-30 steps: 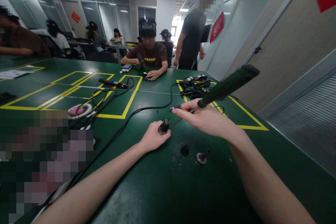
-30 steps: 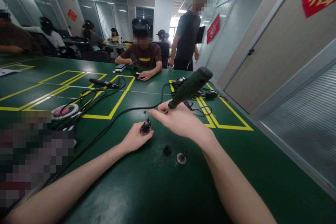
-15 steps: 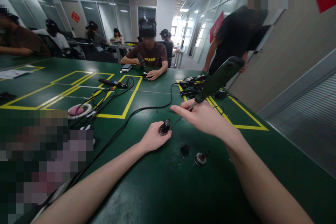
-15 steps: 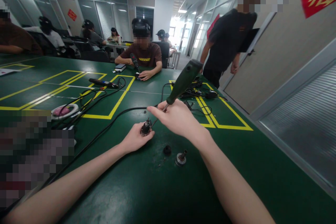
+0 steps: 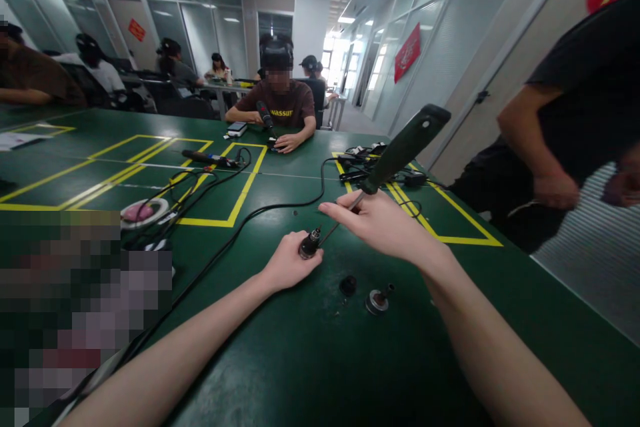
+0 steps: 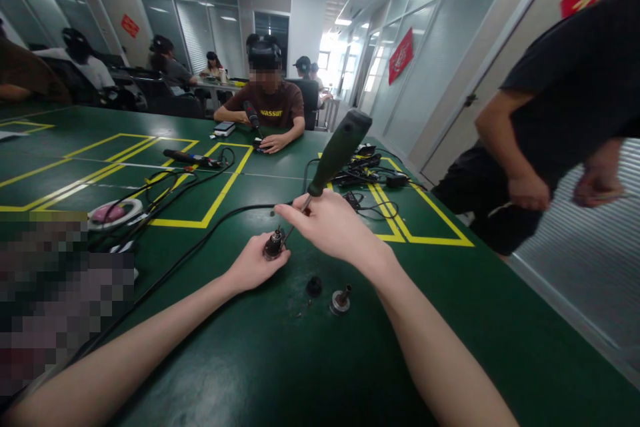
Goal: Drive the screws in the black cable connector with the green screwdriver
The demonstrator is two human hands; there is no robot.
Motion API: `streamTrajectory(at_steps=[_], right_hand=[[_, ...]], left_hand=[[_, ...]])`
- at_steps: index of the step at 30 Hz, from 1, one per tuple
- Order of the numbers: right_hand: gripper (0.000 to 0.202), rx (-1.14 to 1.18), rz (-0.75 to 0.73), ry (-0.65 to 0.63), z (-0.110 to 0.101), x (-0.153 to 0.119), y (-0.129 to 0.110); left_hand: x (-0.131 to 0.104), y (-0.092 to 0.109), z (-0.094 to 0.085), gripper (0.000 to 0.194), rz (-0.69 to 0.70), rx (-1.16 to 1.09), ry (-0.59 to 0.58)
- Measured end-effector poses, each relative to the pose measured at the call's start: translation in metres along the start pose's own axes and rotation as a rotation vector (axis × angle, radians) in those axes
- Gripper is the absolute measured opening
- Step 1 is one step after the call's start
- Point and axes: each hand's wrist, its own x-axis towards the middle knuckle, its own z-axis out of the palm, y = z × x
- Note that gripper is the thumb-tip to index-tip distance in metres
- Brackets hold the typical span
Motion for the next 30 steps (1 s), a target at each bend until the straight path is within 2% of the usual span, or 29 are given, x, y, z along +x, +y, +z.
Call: streamTrajectory(at_steps=[6,13,22,30], right_hand=[[0.042,0.066,0.039,-0.057,-0.0027,-0.0011,-0.0030],[0.051,-0.033,0.028,0.009,-0.0009,-0.0009,-0.0056],[0.041,0.029,0.011,-0.024,-0.0020,-0.0023,-0.0051],[0.052,-0.040,0.012,-0.008,-0.0008,-0.0016,-0.0062]], left_hand=[[-0.0001,-0.0016,0.0010,0.023,0.015,0.008,0.007],[-0.0003,-0.0010,0.0008,0.024,0.026,0.016,0.019],[-0.0003,-0.0012,0.0018,0.023,0.031,0.015,0.015],[0.0005,-0.0009,0.0005,0.024,0.031,0.019,0.017]])
